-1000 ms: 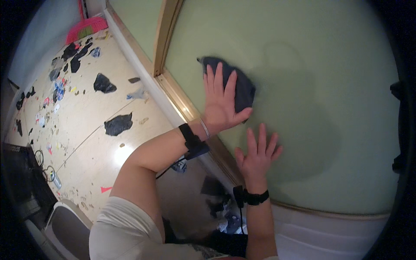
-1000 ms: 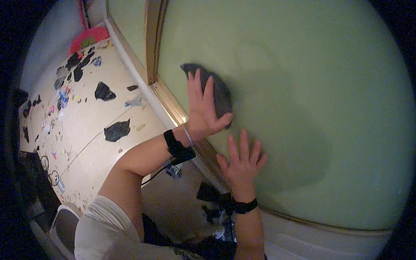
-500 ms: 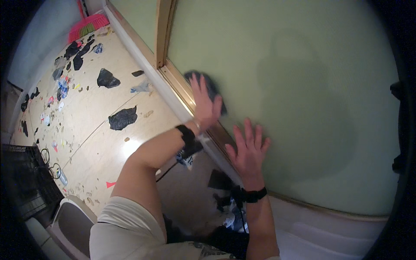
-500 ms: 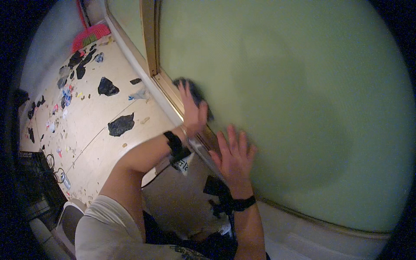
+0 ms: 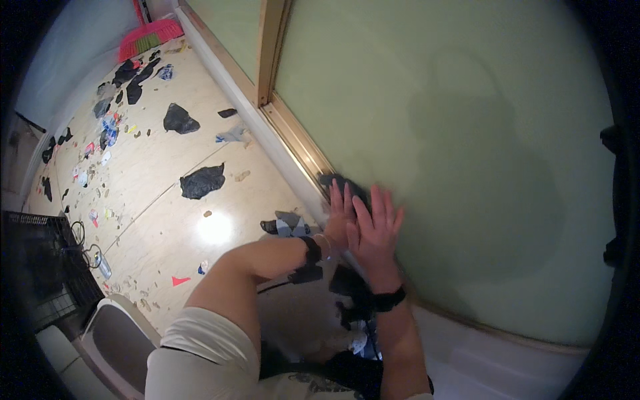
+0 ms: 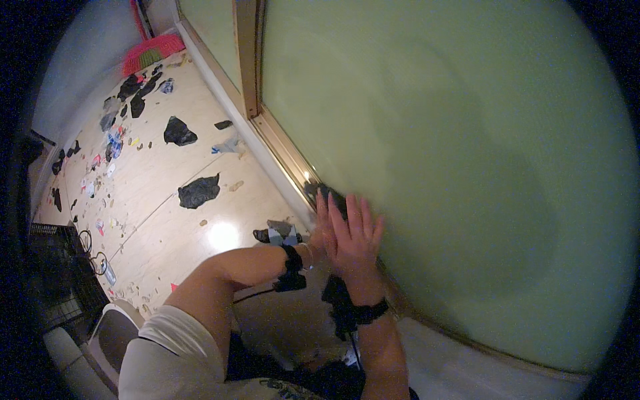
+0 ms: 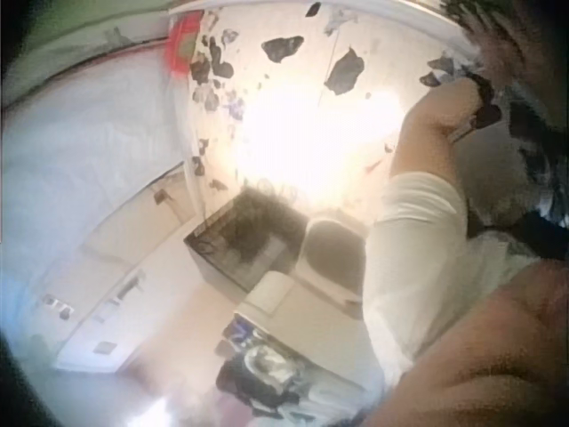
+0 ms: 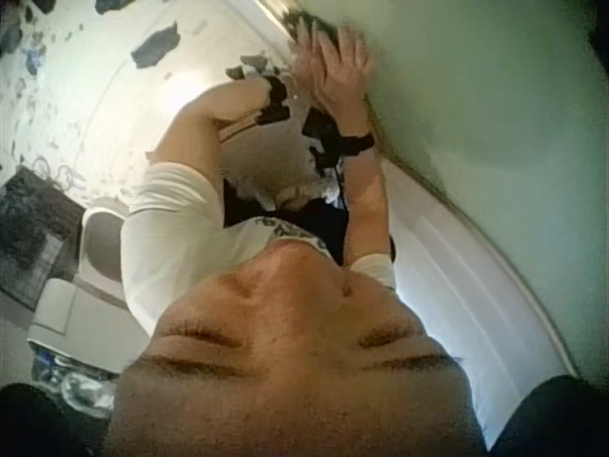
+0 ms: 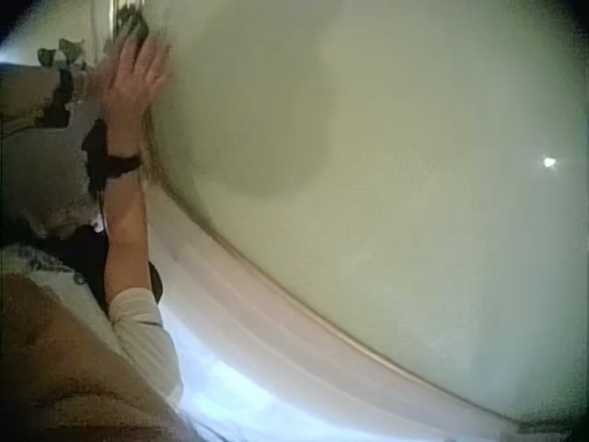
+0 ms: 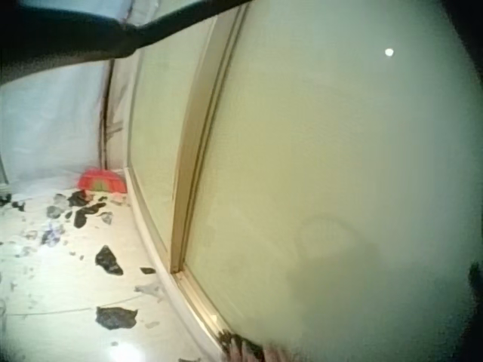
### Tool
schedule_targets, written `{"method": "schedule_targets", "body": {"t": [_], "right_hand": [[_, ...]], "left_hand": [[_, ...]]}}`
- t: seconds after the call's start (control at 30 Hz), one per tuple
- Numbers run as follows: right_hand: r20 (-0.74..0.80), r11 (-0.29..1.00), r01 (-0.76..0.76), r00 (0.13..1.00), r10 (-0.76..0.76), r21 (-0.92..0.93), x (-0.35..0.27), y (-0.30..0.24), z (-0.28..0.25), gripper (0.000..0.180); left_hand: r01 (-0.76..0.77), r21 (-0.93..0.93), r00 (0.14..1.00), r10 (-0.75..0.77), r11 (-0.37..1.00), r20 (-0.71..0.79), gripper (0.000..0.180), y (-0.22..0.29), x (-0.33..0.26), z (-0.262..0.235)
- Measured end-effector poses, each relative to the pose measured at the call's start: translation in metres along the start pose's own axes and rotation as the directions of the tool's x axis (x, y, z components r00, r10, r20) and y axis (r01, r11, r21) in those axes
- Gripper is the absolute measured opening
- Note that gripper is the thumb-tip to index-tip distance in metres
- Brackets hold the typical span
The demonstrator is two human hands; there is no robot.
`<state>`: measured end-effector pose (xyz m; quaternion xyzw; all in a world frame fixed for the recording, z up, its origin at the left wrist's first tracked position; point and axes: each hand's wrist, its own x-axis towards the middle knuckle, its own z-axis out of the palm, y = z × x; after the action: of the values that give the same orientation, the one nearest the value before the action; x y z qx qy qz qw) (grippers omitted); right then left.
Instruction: The person wipes wooden hangers with a dark cloth, then wipes a large light green surface. The person handles the hangers one at a time and wipes the surface in broad strokes.
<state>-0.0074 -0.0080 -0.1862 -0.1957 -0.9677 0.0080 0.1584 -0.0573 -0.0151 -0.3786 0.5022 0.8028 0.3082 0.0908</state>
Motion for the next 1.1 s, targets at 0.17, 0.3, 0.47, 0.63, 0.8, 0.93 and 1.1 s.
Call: {"method": "schedule_targets", "body": {"t": [0.17, 0.3, 0.47, 0.63, 0.8, 0.93, 1.1], "right_hand": [[0.048, 0.996, -0.058, 0.997, 0.055, 0.068, -0.007, -0.005, 0.017, 0.042], [0.08, 0.988, 0.015, 0.996, -0.027, 0.151, 0.0, -0.009, 0.036, 0.044], [0.128, 0.975, -0.018, 0.992, -0.011, 0.222, 0.021, -0.018, 0.052, 0.045], [0.064, 0.97, 0.067, 0.994, -0.084, 0.234, 0.035, -0.015, 0.093, 0.044], [0.205, 0.992, 0.129, 0.971, -0.127, 0.003, 0.016, -0.009, 0.137, 0.052], [0.195, 0.994, 0.11, 0.975, -0.109, 0.005, 0.022, -0.018, 0.122, 0.057], [0.197, 0.998, 0.062, 0.979, -0.057, -0.023, 0.026, -0.019, 0.119, 0.059]], "left_hand": [[0.149, -0.606, 0.868, -0.397, 0.781, -0.299, 0.07, 0.007, 0.043, -0.096], [0.073, -0.218, 0.872, -0.168, 0.973, -0.459, 0.066, -0.095, 0.077, -0.107], [0.134, -0.579, 0.809, -0.427, 0.804, -0.405, 0.063, -0.109, 0.112, -0.167], [0.035, -0.545, 0.863, -0.3, 0.838, -0.407, 0.069, -0.098, 0.099, -0.137], [0.014, -0.438, 0.875, -0.222, 0.899, -0.429, 0.076, -0.069, 0.074, -0.109], [-0.012, -0.644, 0.799, -0.38, 0.765, -0.466, 0.071, -0.094, 0.104, -0.143], [-0.037, -0.64, 0.777, -0.381, 0.767, -0.502, 0.068, -0.122, 0.137, -0.181]]}}
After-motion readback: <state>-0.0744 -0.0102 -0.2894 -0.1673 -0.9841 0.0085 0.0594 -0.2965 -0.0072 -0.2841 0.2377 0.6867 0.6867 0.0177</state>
